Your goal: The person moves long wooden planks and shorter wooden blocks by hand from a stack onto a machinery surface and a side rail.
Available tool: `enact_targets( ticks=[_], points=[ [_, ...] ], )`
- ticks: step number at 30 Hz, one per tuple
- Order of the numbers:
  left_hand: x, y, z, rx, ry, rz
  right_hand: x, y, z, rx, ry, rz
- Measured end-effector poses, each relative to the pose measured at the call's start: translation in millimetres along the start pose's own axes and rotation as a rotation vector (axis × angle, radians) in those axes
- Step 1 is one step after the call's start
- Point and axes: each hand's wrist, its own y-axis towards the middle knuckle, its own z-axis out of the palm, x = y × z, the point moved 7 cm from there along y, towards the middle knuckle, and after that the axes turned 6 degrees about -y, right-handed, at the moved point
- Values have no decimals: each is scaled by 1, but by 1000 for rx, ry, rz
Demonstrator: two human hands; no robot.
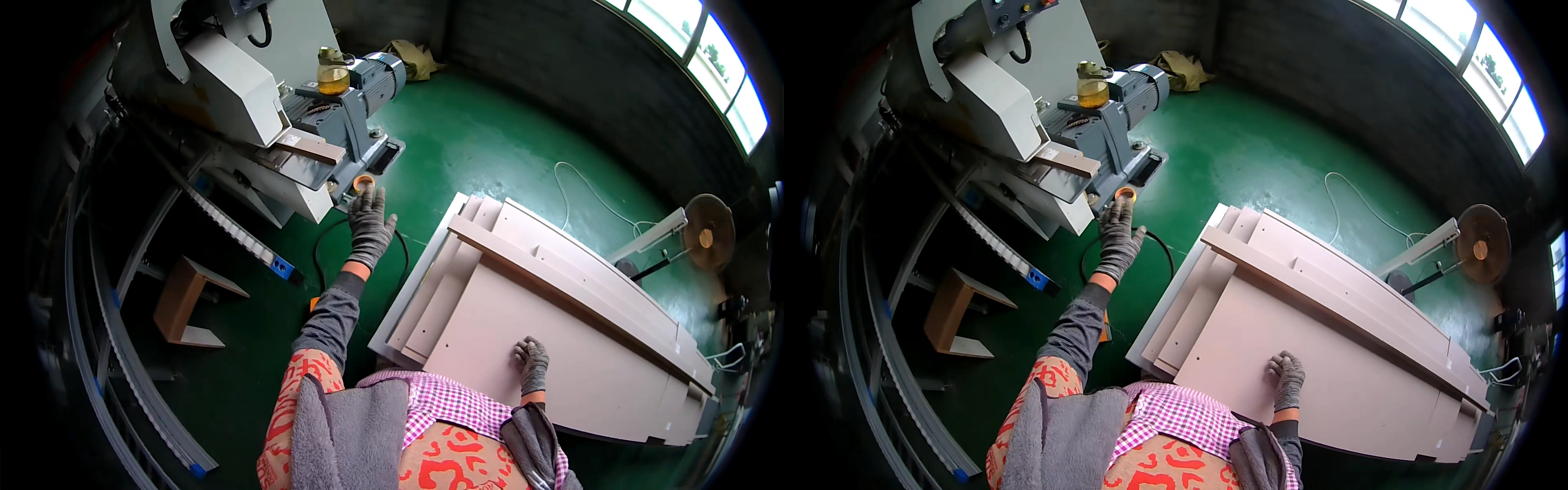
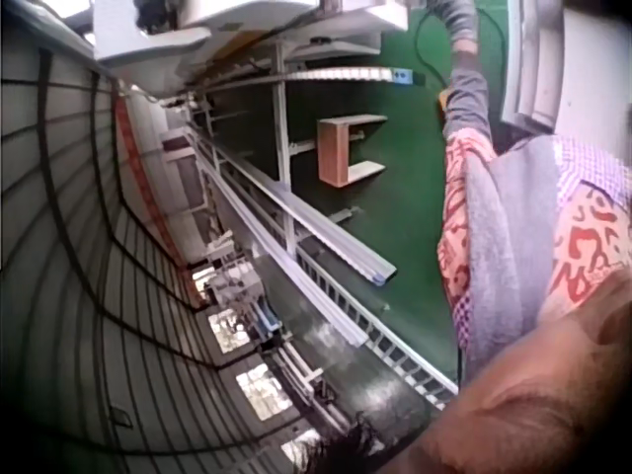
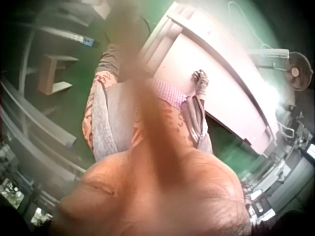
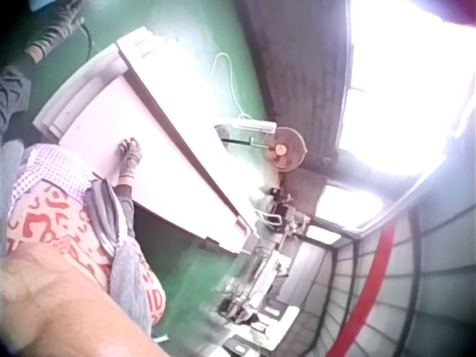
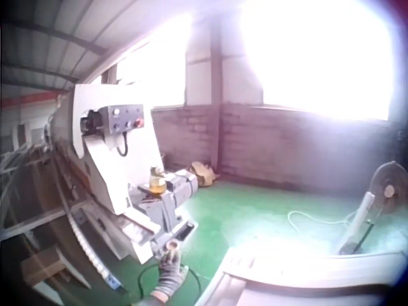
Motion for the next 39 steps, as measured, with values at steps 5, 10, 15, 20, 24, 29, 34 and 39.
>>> enact_targets(
  ticks=[5, 10, 15, 20, 24, 29, 34, 39],
  points=[
    [58, 87, -20, 156, 187, -60, 3, -2, 14, -22, -48, -43],
    [75, 143, -8, 460, 345, -117, 6, -1, 2, -81, -76, -67],
    [144, 173, 36, 519, 377, -169, 1, 7, 3, -93, -110, -88],
    [154, 183, 57, 560, 392, -71, 7, -1, 3, -183, -145, -58],
    [82, 171, 28, 700, 381, 201, 5, -5, 6, -185, -137, -70],
    [-89, 100, -6, 666, 80, 546, -5, 3, -7, -201, -115, -45],
    [-238, -36, -22, 760, -161, 704, 8, -28, 64, 218, 154, -14],
    [-345, -154, -15, 939, -297, 869, 14, -58, 90, 314, 385, -92]
  ],
)
